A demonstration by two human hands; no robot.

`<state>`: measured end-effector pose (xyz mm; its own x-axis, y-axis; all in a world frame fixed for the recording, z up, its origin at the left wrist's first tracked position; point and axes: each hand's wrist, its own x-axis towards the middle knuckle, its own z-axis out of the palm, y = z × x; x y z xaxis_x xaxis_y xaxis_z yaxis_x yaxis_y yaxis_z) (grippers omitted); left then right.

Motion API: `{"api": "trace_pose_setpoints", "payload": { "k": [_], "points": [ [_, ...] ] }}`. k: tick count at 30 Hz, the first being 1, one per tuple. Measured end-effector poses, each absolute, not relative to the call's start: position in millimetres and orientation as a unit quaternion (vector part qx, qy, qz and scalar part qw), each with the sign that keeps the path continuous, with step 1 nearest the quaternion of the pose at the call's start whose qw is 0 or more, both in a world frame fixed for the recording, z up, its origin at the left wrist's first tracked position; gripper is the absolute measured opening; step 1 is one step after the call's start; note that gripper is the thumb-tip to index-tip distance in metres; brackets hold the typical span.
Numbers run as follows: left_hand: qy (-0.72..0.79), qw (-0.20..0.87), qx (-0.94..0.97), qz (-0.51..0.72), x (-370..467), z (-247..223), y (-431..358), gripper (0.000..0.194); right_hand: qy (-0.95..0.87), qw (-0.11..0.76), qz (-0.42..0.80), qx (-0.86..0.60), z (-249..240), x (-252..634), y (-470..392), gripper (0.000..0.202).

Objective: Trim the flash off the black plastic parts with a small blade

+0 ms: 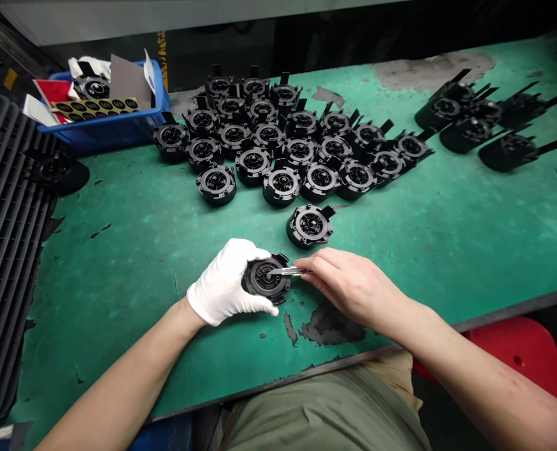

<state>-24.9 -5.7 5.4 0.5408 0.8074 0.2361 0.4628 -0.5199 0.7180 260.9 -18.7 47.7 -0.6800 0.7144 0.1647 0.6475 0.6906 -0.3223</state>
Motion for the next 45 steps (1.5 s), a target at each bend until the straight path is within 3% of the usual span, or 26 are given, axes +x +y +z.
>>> {"api": "trace_pose_setpoints", "payload": {
  "k": [30, 39, 45],
  "points": [
    [0.378, 0.294, 0.824, 0.304, -26, 1, -7, 0.092, -0.928, 0.119, 0.013, -0.353, 44, 261, -30, 0.017],
    [0.386, 0.298, 0.821, 0.298, -27, -1, -7, 0.093, -0.935, 0.096, -0.002, -0.340, 48, 261, -34, 0.024],
    [0.397, 0.298, 0.819, 0.286, -25, 2, -7, 0.091, -0.928, 0.137, 0.029, -0.345, 50, 260, -35, 0.017]
  ]
}}
